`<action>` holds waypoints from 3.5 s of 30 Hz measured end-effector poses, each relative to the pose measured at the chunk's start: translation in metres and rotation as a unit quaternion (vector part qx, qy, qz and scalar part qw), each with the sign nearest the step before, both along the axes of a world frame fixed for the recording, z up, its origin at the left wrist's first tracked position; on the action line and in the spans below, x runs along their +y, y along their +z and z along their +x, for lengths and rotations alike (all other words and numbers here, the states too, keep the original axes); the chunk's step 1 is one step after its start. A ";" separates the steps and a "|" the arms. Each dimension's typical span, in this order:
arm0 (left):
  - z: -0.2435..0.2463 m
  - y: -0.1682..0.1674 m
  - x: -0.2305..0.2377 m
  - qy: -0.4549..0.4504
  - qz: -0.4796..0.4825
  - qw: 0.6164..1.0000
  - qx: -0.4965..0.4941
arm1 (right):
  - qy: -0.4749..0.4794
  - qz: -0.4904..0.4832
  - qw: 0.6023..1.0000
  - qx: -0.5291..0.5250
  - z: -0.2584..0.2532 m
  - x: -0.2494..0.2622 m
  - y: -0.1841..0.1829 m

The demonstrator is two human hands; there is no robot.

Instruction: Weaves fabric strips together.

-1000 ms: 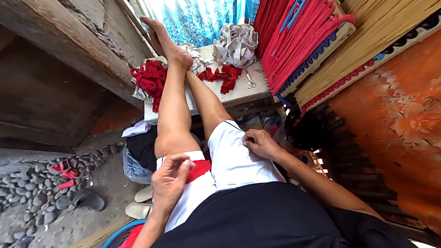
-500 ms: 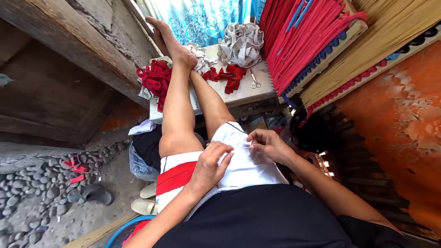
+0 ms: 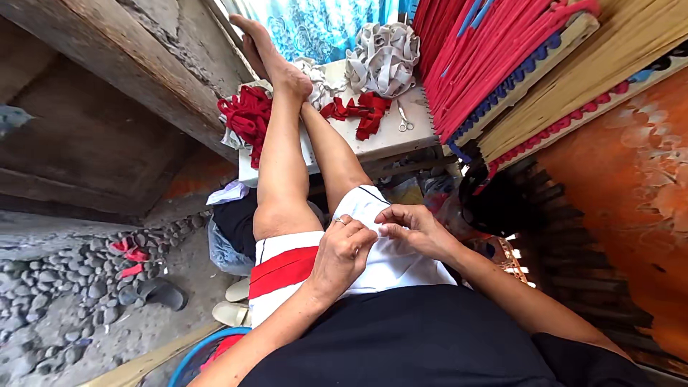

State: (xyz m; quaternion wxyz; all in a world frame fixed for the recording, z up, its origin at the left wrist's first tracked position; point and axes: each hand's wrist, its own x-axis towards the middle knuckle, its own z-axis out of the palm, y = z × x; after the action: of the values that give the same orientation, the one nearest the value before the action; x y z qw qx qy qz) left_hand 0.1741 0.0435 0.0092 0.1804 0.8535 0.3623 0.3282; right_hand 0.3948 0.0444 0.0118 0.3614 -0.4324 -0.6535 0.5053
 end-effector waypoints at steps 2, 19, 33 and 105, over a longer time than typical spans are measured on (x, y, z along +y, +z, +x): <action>-0.002 0.001 0.000 0.004 -0.005 1.000 -0.007 | 0.004 0.043 0.999 -0.033 0.005 0.003 0.000; 0.005 0.006 0.000 -0.036 0.034 0.997 0.061 | 0.009 0.036 0.996 -0.079 0.002 -0.003 0.002; 0.006 -0.008 0.003 -0.012 -0.006 0.998 0.066 | -0.137 0.139 0.980 -0.037 0.058 0.019 0.004; 0.021 -0.040 0.024 -0.128 -0.623 0.619 -0.461 | -0.161 -0.446 0.817 -0.329 0.168 -0.167 -0.351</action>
State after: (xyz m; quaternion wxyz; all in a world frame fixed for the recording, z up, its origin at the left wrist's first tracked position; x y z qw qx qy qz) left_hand 0.1948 0.0674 -0.0303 0.8524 0.3112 0.2361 0.3478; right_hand 0.5632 -0.1224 -0.3388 -0.0308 -0.7855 -0.3580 0.5039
